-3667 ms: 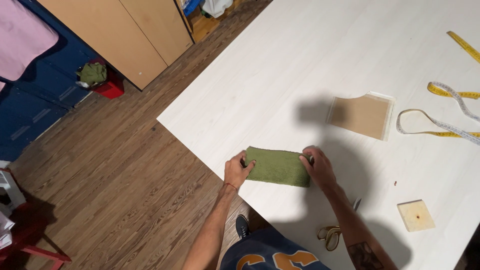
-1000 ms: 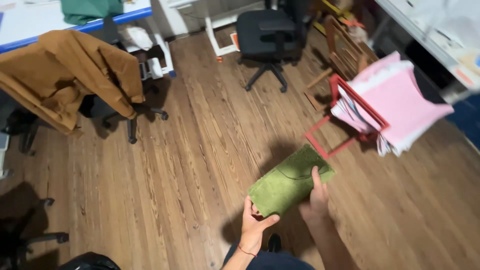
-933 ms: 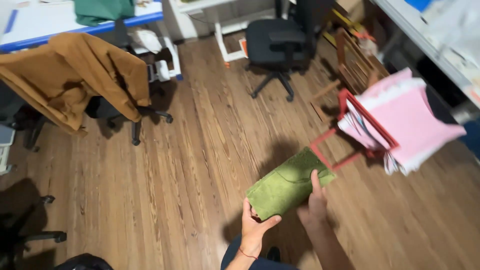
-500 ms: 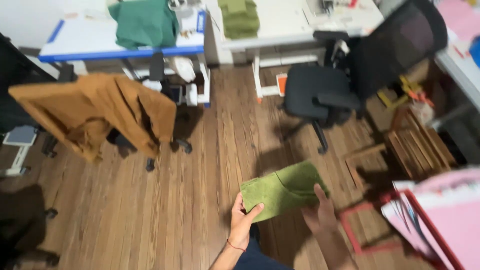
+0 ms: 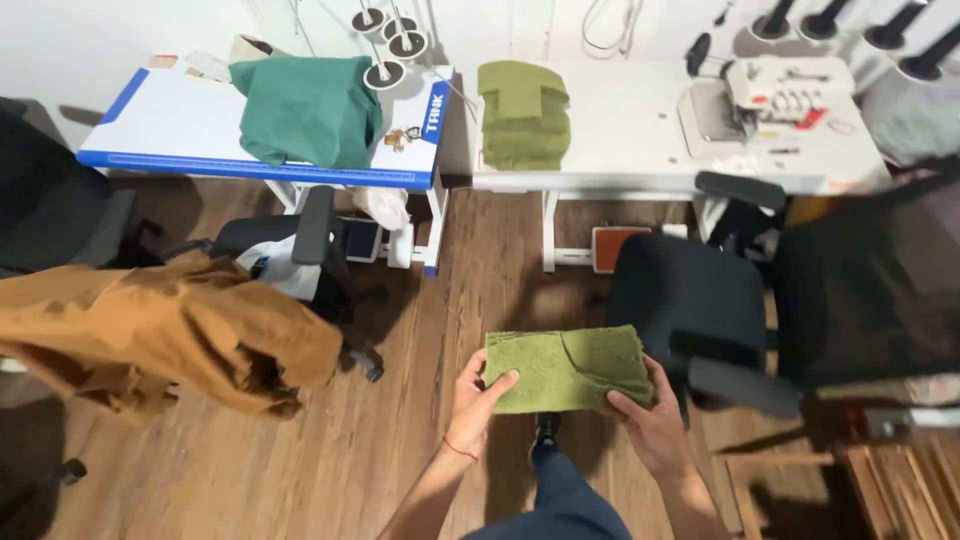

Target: Cutting green fabric according to a paper template and organizing the pieces.

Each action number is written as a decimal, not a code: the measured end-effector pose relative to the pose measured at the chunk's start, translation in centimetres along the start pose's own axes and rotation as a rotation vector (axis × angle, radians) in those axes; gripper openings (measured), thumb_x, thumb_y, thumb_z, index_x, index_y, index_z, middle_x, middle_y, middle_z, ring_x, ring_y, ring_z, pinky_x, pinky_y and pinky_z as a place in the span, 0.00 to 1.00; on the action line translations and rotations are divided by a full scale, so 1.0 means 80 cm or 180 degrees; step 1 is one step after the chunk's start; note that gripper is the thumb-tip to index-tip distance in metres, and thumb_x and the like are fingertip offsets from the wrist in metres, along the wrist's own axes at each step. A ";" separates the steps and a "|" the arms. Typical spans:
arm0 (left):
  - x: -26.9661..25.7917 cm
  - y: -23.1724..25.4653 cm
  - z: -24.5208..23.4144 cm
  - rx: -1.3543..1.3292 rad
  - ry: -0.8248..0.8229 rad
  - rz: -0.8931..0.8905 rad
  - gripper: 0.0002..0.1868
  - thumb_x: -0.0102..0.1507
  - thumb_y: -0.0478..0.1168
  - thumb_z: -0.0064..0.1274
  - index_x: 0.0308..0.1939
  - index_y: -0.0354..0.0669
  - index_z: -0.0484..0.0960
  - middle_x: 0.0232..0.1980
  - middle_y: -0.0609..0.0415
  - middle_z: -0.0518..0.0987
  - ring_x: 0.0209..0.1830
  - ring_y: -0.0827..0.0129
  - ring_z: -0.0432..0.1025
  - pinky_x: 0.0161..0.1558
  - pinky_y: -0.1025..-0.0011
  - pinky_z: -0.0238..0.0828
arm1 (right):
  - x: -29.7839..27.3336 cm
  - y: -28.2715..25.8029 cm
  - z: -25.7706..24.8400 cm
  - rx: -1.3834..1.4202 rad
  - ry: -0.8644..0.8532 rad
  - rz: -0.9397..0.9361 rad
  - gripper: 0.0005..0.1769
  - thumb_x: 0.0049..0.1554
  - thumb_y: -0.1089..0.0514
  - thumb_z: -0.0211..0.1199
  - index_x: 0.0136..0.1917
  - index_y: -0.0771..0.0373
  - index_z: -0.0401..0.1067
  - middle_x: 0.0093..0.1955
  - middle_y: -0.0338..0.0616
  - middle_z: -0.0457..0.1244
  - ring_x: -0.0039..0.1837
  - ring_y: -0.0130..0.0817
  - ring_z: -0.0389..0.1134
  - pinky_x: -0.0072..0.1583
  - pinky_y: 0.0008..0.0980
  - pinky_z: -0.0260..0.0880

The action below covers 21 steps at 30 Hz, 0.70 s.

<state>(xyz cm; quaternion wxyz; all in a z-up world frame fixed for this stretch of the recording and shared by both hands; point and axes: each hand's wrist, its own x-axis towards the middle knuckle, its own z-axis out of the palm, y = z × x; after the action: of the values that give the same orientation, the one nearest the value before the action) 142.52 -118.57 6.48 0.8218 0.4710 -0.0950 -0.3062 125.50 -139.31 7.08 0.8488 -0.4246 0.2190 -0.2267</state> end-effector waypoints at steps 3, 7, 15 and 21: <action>0.115 0.008 0.024 0.0009 0.0071 0.0014 0.21 0.61 0.29 0.61 0.59 0.37 0.78 0.52 0.55 0.82 0.52 0.72 0.77 0.53 0.71 0.75 | 0.127 -0.035 -0.009 -0.0124 -0.0028 0.0077 0.36 0.55 0.72 0.60 0.75 0.60 0.57 0.64 0.45 0.64 0.61 0.38 0.70 0.57 0.43 0.77; 0.262 0.015 0.036 0.0249 0.0244 0.0177 0.20 0.61 0.29 0.62 0.57 0.36 0.79 0.51 0.55 0.83 0.50 0.74 0.77 0.53 0.72 0.75 | 0.282 -0.092 0.001 -0.0481 -0.0142 0.0299 0.34 0.56 0.71 0.59 0.74 0.61 0.57 0.60 0.49 0.66 0.59 0.41 0.71 0.55 0.44 0.77; 0.559 0.079 0.051 0.0481 0.0360 0.0365 0.19 0.63 0.35 0.62 0.58 0.36 0.80 0.50 0.55 0.83 0.48 0.75 0.77 0.50 0.73 0.75 | 0.591 -0.125 0.021 -0.0744 -0.0318 0.0208 0.35 0.57 0.69 0.61 0.76 0.63 0.55 0.62 0.51 0.63 0.55 0.40 0.70 0.52 0.39 0.76; 0.822 0.076 0.011 0.1148 0.0531 0.0431 0.24 0.60 0.39 0.66 0.59 0.39 0.79 0.46 0.58 0.83 0.42 0.78 0.74 0.43 0.77 0.72 | 0.824 -0.113 0.064 -0.1021 0.0099 0.0201 0.38 0.57 0.67 0.63 0.77 0.65 0.52 0.61 0.54 0.64 0.56 0.38 0.70 0.53 0.37 0.79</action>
<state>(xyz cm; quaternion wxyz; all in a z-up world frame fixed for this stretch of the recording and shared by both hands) 196.92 -155.93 3.31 0.7479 0.6268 -0.1114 -0.1882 179.40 -178.62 5.44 0.7733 -0.5440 0.2787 -0.1685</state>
